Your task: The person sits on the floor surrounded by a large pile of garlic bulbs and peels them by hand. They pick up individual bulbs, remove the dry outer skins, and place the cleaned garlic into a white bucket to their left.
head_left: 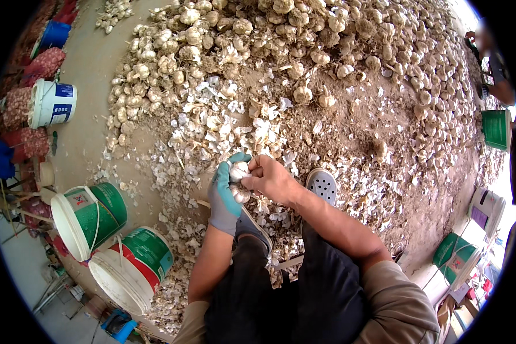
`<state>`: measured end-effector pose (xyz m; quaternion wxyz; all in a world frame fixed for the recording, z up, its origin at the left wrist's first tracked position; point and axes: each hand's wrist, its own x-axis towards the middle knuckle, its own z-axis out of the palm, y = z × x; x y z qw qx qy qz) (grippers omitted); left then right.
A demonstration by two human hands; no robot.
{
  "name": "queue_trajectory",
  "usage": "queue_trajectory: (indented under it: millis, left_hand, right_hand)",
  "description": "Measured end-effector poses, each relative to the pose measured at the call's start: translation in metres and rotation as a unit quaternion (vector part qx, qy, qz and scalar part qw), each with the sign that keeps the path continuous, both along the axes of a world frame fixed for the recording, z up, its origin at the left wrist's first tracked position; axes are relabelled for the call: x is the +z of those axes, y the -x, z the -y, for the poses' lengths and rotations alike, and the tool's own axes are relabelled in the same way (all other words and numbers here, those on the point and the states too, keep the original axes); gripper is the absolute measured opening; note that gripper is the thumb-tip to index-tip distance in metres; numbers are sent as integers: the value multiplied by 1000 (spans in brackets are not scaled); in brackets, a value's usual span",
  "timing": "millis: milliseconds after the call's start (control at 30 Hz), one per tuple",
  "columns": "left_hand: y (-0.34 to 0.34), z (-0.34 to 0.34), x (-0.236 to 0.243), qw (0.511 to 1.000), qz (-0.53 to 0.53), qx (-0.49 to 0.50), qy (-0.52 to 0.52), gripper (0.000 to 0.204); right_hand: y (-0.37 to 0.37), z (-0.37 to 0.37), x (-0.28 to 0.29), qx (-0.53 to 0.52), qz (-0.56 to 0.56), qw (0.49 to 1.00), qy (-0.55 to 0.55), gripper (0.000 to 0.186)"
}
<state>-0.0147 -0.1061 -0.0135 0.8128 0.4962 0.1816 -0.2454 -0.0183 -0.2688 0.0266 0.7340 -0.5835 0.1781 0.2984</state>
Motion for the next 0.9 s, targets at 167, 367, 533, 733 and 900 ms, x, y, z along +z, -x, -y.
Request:
queue_trajectory:
  millis: [167, 367, 533, 733, 900]
  left_hand:
    - [2, 0, -2, 997, -12, -71, -19, 59]
    - [1, 19, 16, 988, 57, -80, -123, 45]
    - [-4, 5, 9, 993, -34, -43, -101, 47]
    - [-9, -5, 12, 992, -73, -52, -87, 53]
    - [-1, -1, 21, 990, 100, -96, -25, 59]
  right_hand:
    - [11, 1, -17, 23, 142, 981, 128, 24]
    - [21, -2, -40, -111, 92, 982, -121, 20]
    - [21, -3, -25, -111, -7, 985, -136, 20]
    - [18, 4, -9, -26, 234, 965, 115, 25]
    - [15, -1, 8, 58, 210, 955, 203, 23]
